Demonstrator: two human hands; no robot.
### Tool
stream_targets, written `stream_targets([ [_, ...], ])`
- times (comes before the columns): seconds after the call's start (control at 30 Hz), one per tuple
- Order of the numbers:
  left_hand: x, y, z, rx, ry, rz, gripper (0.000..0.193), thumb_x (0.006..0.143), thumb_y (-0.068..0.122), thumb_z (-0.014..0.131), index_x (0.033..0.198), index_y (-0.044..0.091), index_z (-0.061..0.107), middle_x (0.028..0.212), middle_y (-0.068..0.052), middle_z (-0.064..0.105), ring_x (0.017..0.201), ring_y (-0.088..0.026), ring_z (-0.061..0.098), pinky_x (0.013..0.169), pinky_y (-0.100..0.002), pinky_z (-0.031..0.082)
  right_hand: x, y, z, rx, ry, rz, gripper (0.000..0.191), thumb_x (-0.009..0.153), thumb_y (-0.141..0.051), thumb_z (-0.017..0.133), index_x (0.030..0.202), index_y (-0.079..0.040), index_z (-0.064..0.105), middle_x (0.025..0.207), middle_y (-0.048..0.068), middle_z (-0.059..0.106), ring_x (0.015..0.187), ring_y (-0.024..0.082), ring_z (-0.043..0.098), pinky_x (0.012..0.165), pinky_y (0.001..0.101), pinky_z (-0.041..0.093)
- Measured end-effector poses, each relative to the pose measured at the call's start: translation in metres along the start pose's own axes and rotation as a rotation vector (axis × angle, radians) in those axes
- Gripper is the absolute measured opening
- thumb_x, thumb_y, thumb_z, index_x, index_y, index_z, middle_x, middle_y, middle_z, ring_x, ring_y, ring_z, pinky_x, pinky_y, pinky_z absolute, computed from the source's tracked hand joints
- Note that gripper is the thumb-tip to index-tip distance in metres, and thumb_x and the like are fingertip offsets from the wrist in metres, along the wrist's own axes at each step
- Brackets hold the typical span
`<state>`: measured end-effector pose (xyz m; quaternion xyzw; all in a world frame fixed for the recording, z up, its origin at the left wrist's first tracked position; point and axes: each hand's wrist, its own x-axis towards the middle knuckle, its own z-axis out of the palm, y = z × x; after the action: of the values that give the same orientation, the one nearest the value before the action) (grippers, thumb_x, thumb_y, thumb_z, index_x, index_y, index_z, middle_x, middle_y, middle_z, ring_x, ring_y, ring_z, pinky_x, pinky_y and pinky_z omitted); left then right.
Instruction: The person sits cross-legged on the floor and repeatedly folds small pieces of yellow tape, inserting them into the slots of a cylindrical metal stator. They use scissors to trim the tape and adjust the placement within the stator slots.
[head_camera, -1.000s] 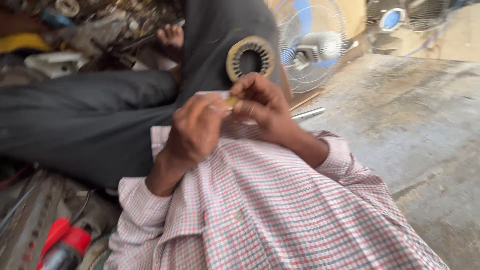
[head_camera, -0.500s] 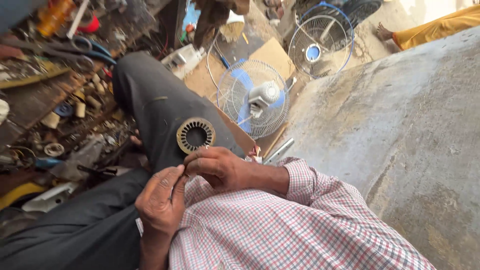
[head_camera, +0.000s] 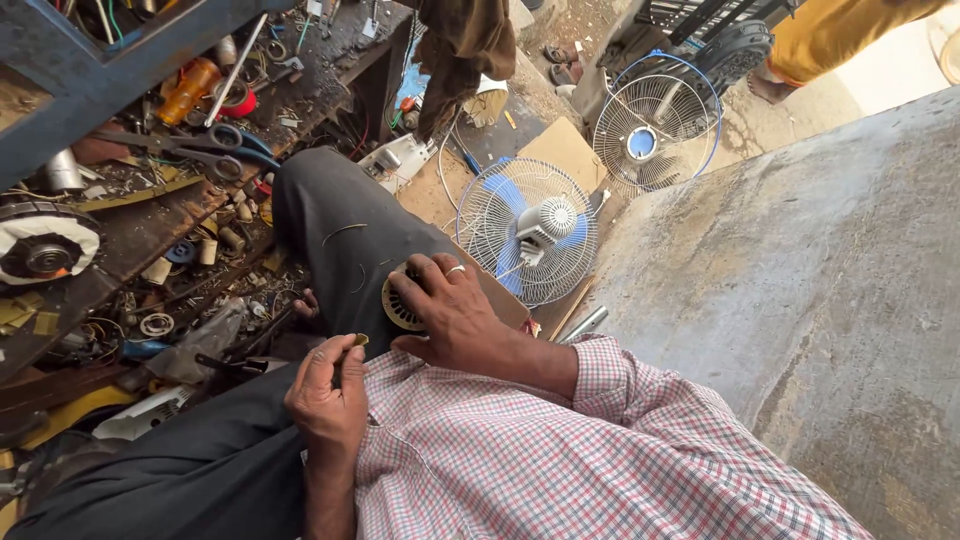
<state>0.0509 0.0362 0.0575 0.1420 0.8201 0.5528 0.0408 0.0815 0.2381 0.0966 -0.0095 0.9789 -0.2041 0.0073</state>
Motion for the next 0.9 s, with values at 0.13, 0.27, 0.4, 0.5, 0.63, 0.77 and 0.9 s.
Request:
stream_targets([
  [0.13,0.005,-0.005,-0.001,0.126,0.067,0.247,0.012,0.096,0.003,0.072,0.107,0.0,0.069,0.102,-0.016,0.074,0.094,-0.033,0.074,0.079,-0.041,0.06,0.005,0.009,0.008,0.076,-0.012,0.072,0.086,0.072,-0.037,0.091,0.144,-0.013,0.05,0.135,0.024,0.051,0.117,0.044,0.056,0.095,0.0546,0.052],
  [0.27,0.006,-0.008,-0.006,0.062,0.049,0.283,0.012,0.099,0.0,0.072,0.109,0.0,0.066,0.105,-0.015,0.074,0.098,-0.033,0.074,0.083,-0.042,0.061,0.008,0.04,0.018,0.651,0.059,-0.033,0.084,0.078,-0.026,0.093,0.149,-0.011,0.051,0.136,0.02,0.059,0.117,0.035,0.066,0.098,0.0448,0.059],
  [0.4,0.007,-0.003,-0.01,-0.039,-0.011,0.293,0.013,0.103,-0.001,0.072,0.113,0.0,0.064,0.107,-0.015,0.073,0.097,-0.03,0.076,0.083,-0.038,0.063,0.014,0.057,0.028,1.844,-0.247,0.123,0.083,0.09,-0.02,0.086,0.157,0.002,0.041,0.129,0.016,0.06,0.117,0.025,0.065,0.098,0.0345,0.058],
  [0.5,0.012,0.005,-0.009,-0.027,0.007,0.347,0.014,0.104,-0.001,0.073,0.113,0.0,0.064,0.107,-0.016,0.071,0.095,-0.029,0.076,0.081,-0.035,0.064,0.021,0.051,0.035,2.103,-0.335,0.047,0.084,0.089,-0.022,0.081,0.156,0.002,0.037,0.13,0.019,0.064,0.117,0.026,0.068,0.102,0.0358,0.06],
  [0.63,0.019,0.011,-0.012,-0.009,0.032,0.38,0.014,0.106,0.0,0.071,0.117,-0.001,0.063,0.11,-0.016,0.069,0.101,-0.029,0.075,0.086,-0.037,0.065,0.028,0.042,0.038,2.109,-0.368,-0.041,0.085,0.091,-0.023,0.08,0.158,0.001,0.032,0.133,0.018,0.063,0.121,0.025,0.067,0.104,0.0338,0.059],
  [0.77,0.022,0.007,-0.011,0.004,0.081,0.392,0.013,0.107,-0.001,0.069,0.119,-0.002,0.063,0.11,-0.016,0.068,0.103,-0.029,0.074,0.087,-0.038,0.066,0.03,0.042,0.041,2.089,-0.367,-0.046,0.086,0.092,-0.024,0.079,0.159,0.001,0.032,0.132,0.018,0.062,0.12,0.024,0.068,0.103,0.0335,0.06],
  [0.9,0.022,-0.001,-0.008,0.101,0.073,0.459,0.016,0.105,-0.001,0.071,0.119,-0.004,0.063,0.111,-0.017,0.067,0.102,-0.031,0.073,0.087,-0.04,0.065,0.029,0.044,0.044,2.08,-0.367,-0.049,0.082,0.095,-0.023,0.079,0.157,0.003,0.033,0.129,0.018,0.064,0.115,0.022,0.07,0.1,0.0326,0.061],
])
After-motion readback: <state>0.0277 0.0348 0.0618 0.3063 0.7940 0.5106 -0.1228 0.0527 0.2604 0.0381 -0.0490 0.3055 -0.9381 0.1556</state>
